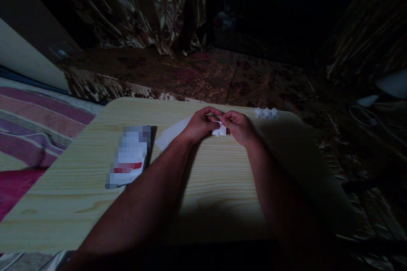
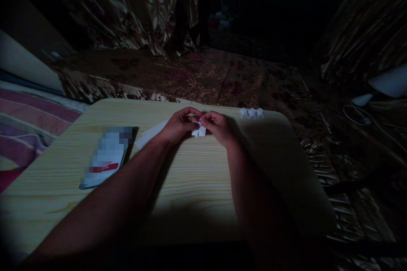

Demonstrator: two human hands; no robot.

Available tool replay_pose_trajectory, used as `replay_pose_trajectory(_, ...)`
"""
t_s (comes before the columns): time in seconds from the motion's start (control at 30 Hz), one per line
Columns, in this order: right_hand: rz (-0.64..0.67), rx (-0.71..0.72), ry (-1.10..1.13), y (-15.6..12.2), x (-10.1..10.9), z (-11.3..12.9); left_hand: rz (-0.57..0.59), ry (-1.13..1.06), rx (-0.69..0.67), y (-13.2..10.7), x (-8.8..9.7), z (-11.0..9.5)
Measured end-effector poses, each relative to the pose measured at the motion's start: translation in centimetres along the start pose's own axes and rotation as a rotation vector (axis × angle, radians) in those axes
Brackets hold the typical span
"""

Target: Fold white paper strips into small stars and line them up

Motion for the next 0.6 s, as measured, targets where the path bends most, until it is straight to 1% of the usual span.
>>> replay_pose_trajectory(0.33,0.026,0.017,0.015,-0.21,-0.25,0.20,0.020,-0.006,-0.005,0.08,-0.03,0.02)
replay_pose_trajectory(0.5,0.039,0.003,0.021,-0.18,-0.37,0.09,0.021,0.001,0.017,0.07,-0.07,0.01)
replay_pose_trajectory(0.6,0.025,0.008,-0.004,-0.23,-0.38,0.21,0.013,0.012,0.025,0.04,-0.07,-0.04)
Point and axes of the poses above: each hand's wrist, its own y-axis towards the middle knuckle, its own x-axis out of the back of the hand, z = x × y, the point moved 7 cm from there along y, towards the middle knuckle, and after that the axes turned 13 degrees about -x, right-handed, at the moved point
